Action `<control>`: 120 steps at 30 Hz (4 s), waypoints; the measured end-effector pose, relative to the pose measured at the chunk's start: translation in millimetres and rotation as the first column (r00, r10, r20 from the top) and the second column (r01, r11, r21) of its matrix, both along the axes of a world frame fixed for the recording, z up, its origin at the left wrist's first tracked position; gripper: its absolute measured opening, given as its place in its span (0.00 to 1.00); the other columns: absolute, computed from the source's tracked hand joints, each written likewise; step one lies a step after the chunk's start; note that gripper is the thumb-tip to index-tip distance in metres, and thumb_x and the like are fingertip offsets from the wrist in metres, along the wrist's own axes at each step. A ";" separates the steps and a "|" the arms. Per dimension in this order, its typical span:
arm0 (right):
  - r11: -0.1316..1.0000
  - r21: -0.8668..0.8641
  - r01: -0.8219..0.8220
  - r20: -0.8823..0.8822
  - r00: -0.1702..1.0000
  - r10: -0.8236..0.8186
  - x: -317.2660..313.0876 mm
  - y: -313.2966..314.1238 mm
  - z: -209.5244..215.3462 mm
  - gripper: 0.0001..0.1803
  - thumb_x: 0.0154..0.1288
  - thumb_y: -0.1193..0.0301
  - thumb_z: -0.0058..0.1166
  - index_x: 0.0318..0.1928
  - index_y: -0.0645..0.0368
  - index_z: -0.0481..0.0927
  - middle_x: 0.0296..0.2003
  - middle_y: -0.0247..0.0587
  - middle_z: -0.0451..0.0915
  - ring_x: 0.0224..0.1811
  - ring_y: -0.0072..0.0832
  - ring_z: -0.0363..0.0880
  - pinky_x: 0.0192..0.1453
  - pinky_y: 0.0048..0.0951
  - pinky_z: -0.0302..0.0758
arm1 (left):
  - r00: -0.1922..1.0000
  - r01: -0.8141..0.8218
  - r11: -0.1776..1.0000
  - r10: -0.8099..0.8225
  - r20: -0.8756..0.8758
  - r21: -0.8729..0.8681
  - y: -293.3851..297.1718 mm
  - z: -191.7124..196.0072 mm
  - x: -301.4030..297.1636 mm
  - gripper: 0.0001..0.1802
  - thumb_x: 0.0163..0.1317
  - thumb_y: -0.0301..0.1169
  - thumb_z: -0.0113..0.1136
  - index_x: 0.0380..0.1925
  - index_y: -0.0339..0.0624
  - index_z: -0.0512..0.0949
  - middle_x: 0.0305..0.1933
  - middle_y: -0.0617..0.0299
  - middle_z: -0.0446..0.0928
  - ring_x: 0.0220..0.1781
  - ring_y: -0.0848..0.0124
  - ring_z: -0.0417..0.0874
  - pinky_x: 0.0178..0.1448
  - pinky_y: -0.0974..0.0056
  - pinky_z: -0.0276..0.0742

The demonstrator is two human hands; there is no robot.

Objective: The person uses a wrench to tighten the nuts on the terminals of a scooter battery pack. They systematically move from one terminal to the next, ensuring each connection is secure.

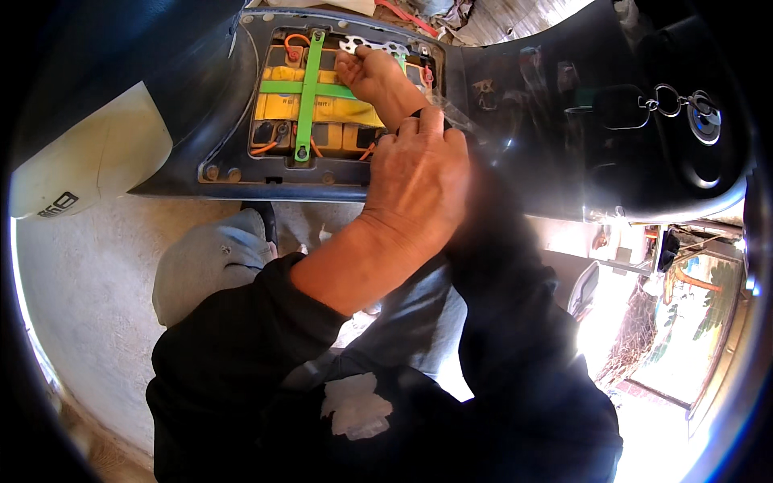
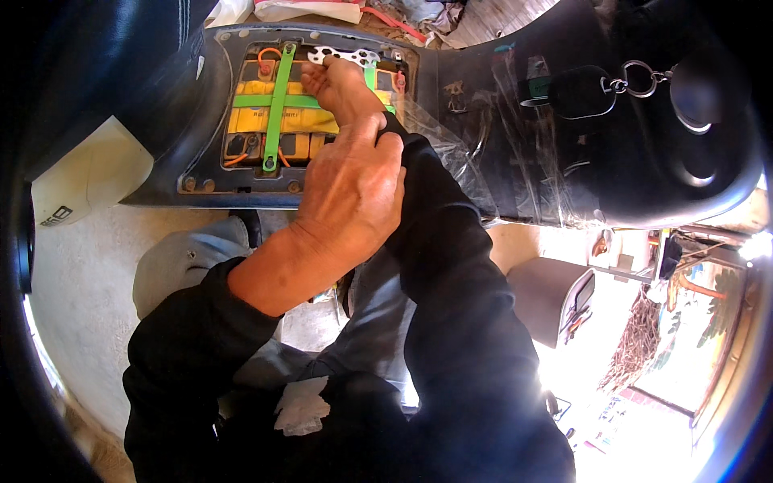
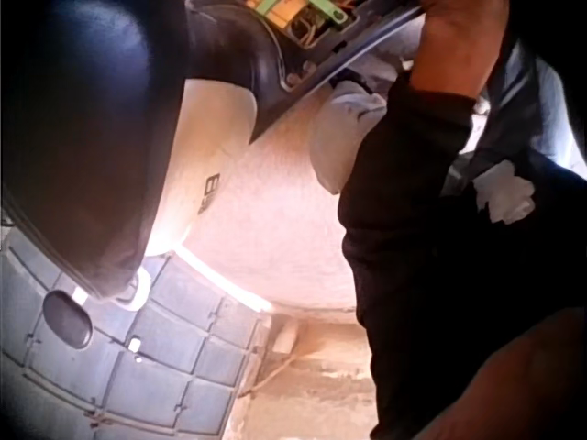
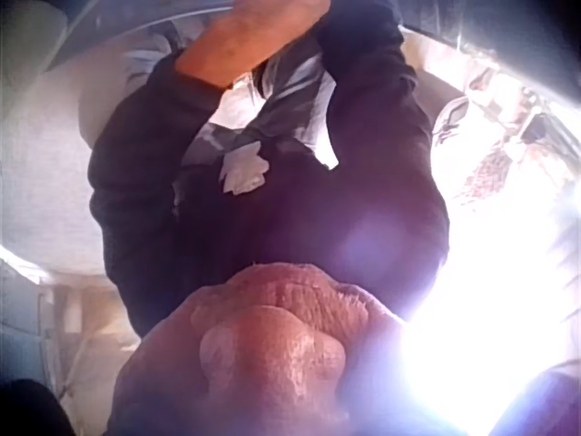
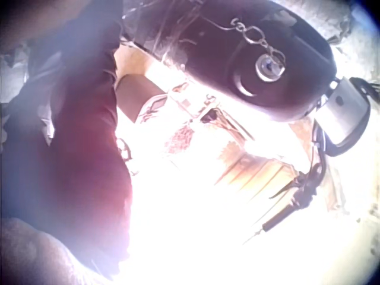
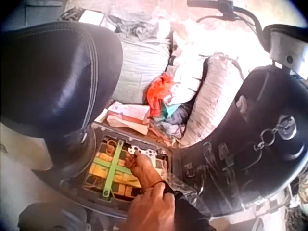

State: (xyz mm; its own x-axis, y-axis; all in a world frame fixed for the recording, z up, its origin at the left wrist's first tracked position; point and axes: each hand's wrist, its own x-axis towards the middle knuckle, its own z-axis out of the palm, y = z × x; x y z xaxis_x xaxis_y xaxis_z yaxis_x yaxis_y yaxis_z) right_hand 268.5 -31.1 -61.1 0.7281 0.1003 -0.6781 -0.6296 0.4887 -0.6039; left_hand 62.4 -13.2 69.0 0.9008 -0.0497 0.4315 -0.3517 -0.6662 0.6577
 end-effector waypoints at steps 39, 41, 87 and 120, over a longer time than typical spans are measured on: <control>0.879 -0.423 -0.222 -0.120 0.975 0.188 -33.3 -32.1 43.6 0.11 0.80 0.69 0.46 0.38 0.59 0.75 0.26 0.34 0.77 0.18 0.20 0.67 0.20 0.21 0.63 | 0.992 0.095 0.995 -0.094 -0.086 0.003 -2.8 1.2 -1.9 0.13 0.56 0.28 0.72 0.35 0.32 0.78 0.47 0.43 0.74 0.48 0.47 0.82 0.47 0.49 0.81; 0.893 -0.393 -0.220 -0.092 0.976 0.200 -32.7 -51.7 32.8 0.12 0.80 0.68 0.47 0.36 0.57 0.75 0.24 0.31 0.75 0.18 0.19 0.66 0.20 0.22 0.62 | 0.989 0.113 0.993 -0.110 -0.095 0.021 -8.2 0.7 -3.1 0.14 0.56 0.29 0.72 0.36 0.32 0.79 0.47 0.44 0.74 0.49 0.48 0.82 0.48 0.50 0.81; -0.315 -0.938 -0.143 -0.313 0.740 0.596 -38.3 -59.1 64.2 0.31 0.56 0.46 0.67 0.44 0.63 0.90 0.47 0.55 0.89 0.53 0.45 0.88 0.56 0.41 0.83 | 0.987 0.135 0.991 -0.133 -0.090 0.020 -12.8 -4.2 -8.1 0.11 0.56 0.27 0.69 0.35 0.33 0.79 0.45 0.46 0.74 0.45 0.50 0.82 0.46 0.48 0.80; -0.320 -0.947 -0.009 -0.264 0.586 0.766 -15.4 -114.1 51.3 0.27 0.52 0.50 0.65 0.37 0.65 0.90 0.37 0.59 0.88 0.44 0.52 0.89 0.50 0.45 0.84 | 0.983 0.158 0.987 -0.155 -0.103 0.018 -12.8 -3.7 -12.3 0.08 0.56 0.26 0.66 0.33 0.34 0.78 0.41 0.48 0.74 0.45 0.51 0.81 0.45 0.49 0.79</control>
